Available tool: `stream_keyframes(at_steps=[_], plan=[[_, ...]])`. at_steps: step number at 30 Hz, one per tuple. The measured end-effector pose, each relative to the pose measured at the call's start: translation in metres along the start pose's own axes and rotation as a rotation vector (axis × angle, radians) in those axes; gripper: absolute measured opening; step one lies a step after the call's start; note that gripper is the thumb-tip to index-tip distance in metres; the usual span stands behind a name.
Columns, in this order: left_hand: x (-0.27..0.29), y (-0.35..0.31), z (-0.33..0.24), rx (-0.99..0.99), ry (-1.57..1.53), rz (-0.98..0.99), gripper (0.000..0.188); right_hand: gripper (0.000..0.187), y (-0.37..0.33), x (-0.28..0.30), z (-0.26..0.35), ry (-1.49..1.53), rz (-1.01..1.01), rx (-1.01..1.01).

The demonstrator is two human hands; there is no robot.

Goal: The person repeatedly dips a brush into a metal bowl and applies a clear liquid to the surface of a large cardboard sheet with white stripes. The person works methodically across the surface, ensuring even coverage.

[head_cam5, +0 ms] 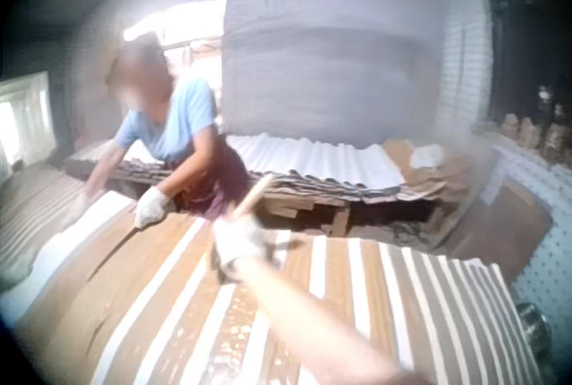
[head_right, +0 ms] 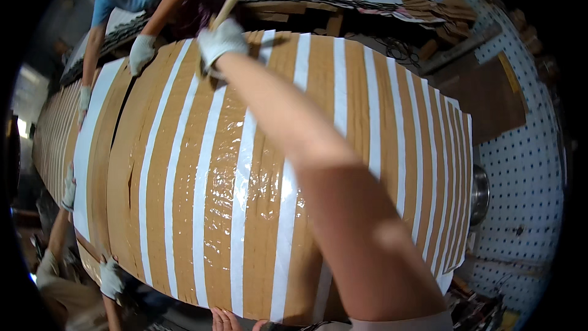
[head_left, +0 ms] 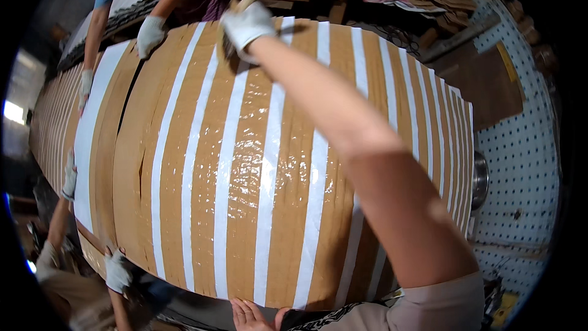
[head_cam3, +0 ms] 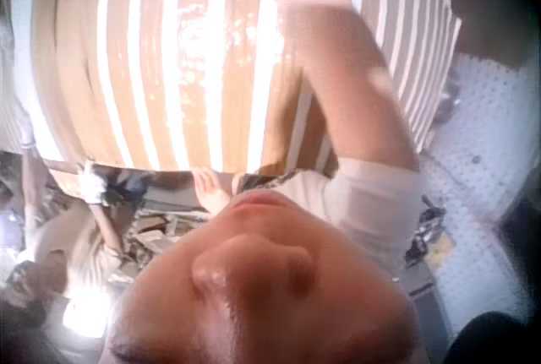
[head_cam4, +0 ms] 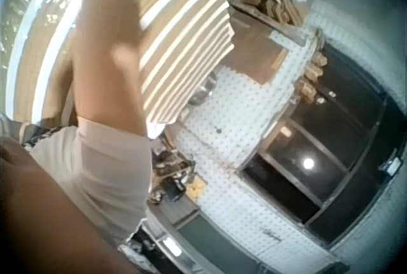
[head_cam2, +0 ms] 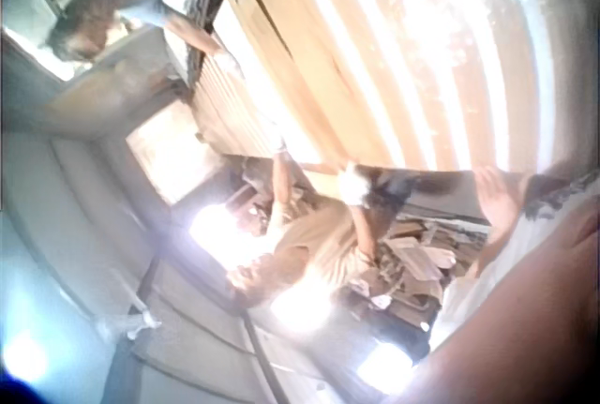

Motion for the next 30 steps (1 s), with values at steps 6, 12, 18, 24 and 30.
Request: stream_keyframes(at_steps=[6, 12, 18, 24, 30], plan=[[0.000, -0.009, -0.004, -0.057, 0.130, 0.031, 0.081, 0.042, -0.020, 0.056, -0.052, -0.175, -0.003, -0.088], [-0.017, -0.011, 0.005, -0.108, 0.244, 0.035, 0.078, 0.050, -0.021, 0.248, -0.188, -0.073, -0.303, -0.263], [-0.014, -0.017, 0.005, -0.050, 0.249, 0.006, 0.074, 0.050, -0.099, 0.361, -0.282, -0.058, -0.527, -0.517], [-0.028, -0.015, 0.016, -0.053, 0.249, -0.063, 0.097, 0.066, -0.090, 0.427, -0.342, -0.344, -0.540, -0.467], [-0.028, -0.022, 0.018, -0.072, 0.239, -0.046, 0.096, 0.042, -0.050, 0.240, -0.123, -0.006, -0.178, -0.018]])
Point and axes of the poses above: each hand's wrist, its own y-axis towards the middle knuckle, its own x-axis out of the back of the hand, z = x × y, the point moved 4 cm from there along y, towards the middle knuckle, and after that the axes turned 4 degrees about z, right-handed, at the moved point
